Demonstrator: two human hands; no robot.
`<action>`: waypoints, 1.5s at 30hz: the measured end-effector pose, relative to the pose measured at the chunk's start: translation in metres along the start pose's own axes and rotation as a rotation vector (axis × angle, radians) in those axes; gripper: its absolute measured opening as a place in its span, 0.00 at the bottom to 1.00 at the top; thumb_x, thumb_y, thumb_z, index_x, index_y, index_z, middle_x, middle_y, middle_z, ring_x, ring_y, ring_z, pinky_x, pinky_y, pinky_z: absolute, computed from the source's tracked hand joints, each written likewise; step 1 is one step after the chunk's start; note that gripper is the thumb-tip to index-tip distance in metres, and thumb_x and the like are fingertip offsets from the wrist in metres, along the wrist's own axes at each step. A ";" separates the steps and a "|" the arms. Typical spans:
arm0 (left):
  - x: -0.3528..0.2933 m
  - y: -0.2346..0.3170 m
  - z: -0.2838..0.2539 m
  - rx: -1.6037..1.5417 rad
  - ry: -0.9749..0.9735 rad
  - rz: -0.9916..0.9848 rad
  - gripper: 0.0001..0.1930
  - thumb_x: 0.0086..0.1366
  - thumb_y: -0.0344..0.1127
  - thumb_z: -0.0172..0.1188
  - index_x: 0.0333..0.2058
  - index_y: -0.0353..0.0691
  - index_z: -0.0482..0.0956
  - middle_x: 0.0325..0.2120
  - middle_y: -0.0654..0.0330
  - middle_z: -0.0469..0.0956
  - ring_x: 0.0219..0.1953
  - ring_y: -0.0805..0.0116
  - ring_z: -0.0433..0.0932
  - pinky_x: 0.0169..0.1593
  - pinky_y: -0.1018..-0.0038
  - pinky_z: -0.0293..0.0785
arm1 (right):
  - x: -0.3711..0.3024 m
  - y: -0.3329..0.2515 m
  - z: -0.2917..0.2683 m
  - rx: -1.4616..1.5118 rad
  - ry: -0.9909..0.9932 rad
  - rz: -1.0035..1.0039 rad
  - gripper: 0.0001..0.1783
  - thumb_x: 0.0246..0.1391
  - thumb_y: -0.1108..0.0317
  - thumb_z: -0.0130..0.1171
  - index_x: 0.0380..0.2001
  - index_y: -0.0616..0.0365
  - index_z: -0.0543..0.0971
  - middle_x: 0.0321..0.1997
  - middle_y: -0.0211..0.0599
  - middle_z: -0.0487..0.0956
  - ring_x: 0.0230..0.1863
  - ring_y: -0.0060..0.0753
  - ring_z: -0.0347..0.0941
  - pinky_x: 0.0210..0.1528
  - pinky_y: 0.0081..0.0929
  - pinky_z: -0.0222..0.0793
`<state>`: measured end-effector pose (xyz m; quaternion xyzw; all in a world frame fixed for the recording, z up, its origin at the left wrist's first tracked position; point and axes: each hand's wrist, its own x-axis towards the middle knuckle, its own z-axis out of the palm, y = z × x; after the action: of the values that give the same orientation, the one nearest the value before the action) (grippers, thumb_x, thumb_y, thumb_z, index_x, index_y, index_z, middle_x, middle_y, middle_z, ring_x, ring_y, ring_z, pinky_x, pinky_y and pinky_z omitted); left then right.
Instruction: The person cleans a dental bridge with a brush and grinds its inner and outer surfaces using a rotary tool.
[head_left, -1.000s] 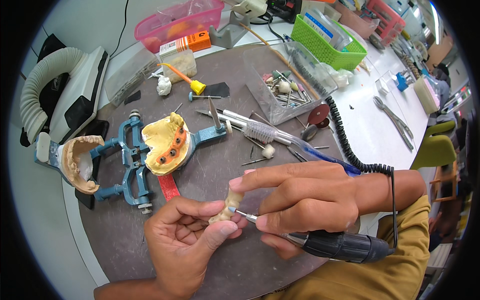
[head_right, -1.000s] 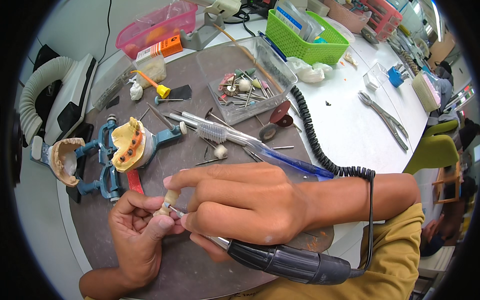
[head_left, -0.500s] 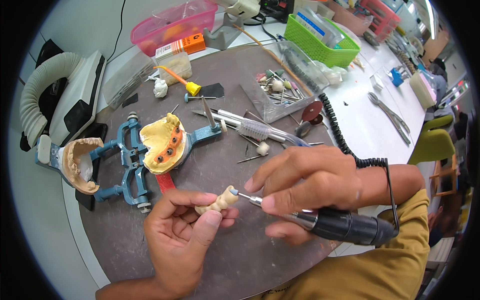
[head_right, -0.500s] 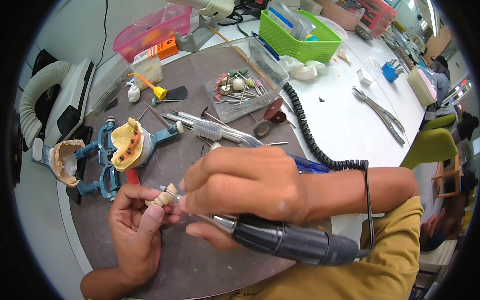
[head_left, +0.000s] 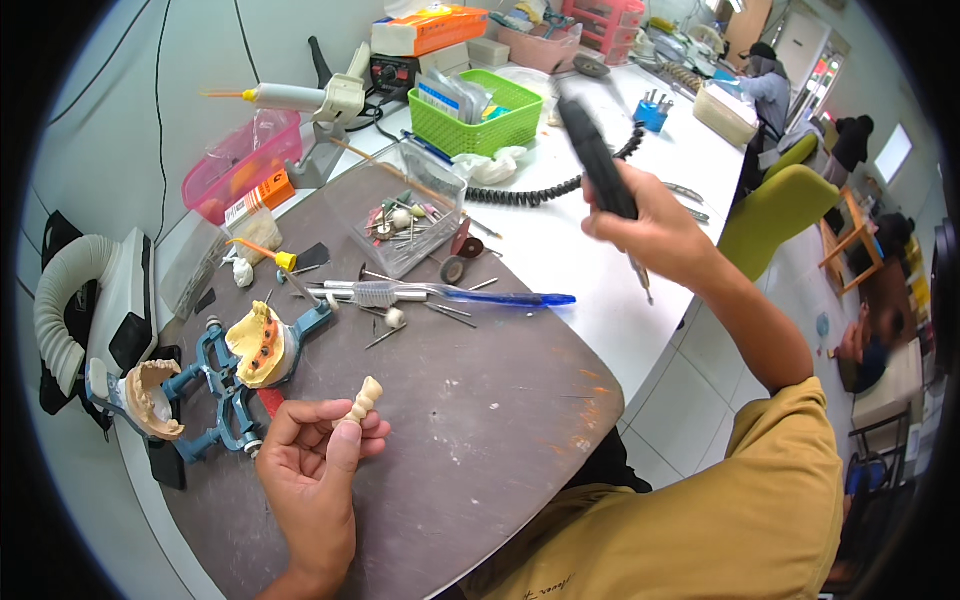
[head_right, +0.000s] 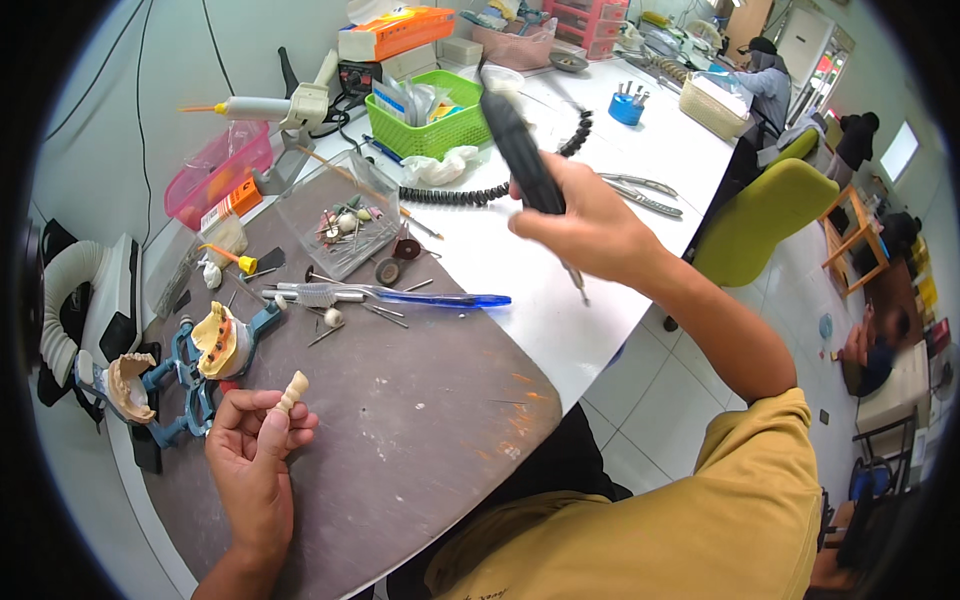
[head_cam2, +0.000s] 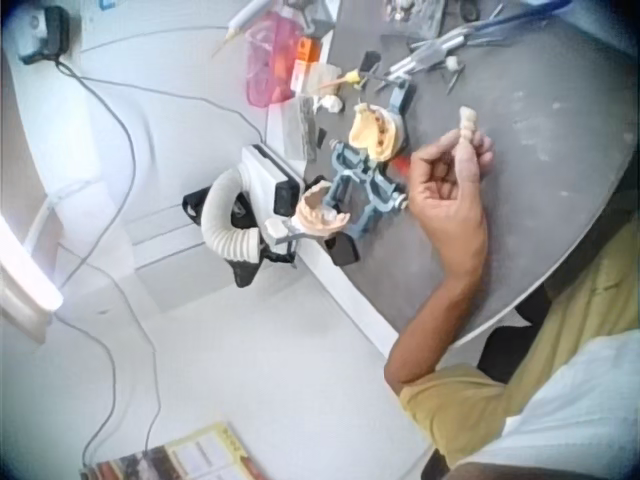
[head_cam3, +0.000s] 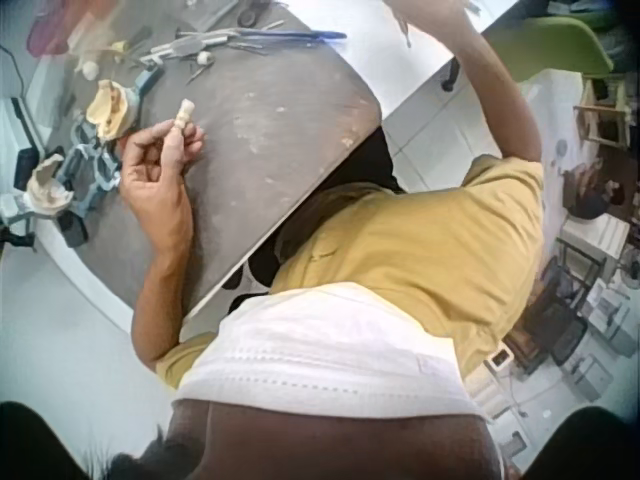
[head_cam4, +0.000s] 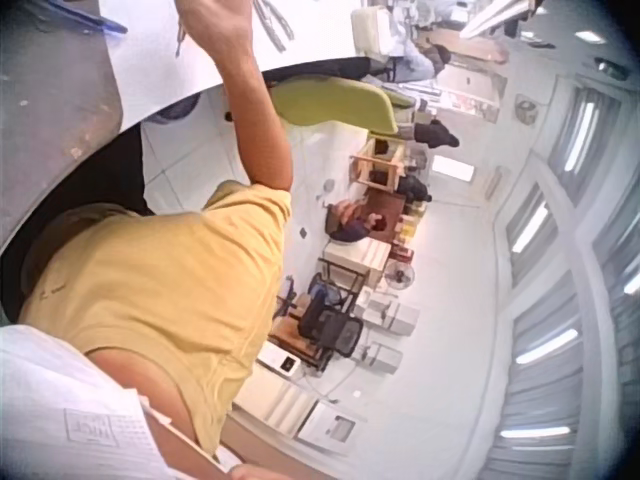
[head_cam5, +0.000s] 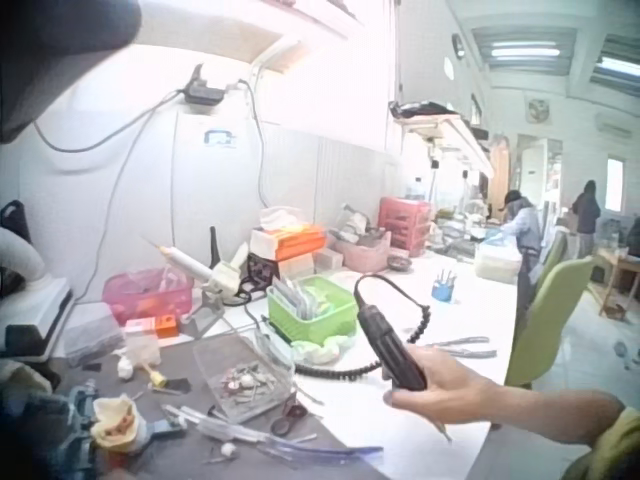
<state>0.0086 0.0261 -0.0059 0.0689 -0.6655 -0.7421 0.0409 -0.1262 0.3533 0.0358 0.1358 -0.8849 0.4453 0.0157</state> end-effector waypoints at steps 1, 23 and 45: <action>0.000 0.001 0.000 0.037 0.000 -0.003 0.07 0.68 0.29 0.60 0.40 0.32 0.74 0.35 0.52 0.81 0.35 0.69 0.83 0.41 0.76 0.81 | -0.007 -0.006 -0.003 -0.172 -0.053 0.028 0.17 0.51 0.65 0.61 0.43 0.64 0.75 0.28 0.27 0.70 0.28 0.26 0.69 0.30 0.27 0.65; 0.012 0.012 -0.015 0.081 -0.231 -0.112 0.25 0.65 0.23 0.60 0.61 0.34 0.69 0.39 0.57 0.77 0.42 0.66 0.83 0.49 0.73 0.83 | -0.010 -0.016 0.075 -0.571 -0.042 -0.763 0.16 0.55 0.64 0.67 0.46 0.57 0.82 0.37 0.38 0.81 0.38 0.35 0.78 0.40 0.31 0.77; 0.015 0.013 -0.019 0.112 -0.255 -0.211 0.20 0.64 0.19 0.59 0.55 0.30 0.72 0.38 0.57 0.81 0.43 0.70 0.83 0.51 0.72 0.82 | -0.021 -0.039 0.097 -0.343 -0.267 -0.919 0.29 0.44 0.80 0.64 0.52 0.45 0.84 0.32 0.34 0.78 0.27 0.27 0.76 0.26 0.26 0.74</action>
<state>-0.0040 0.0033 0.0046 0.0459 -0.6947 -0.7068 -0.1256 -0.0867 0.2593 0.0046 0.5621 -0.7885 0.2193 0.1191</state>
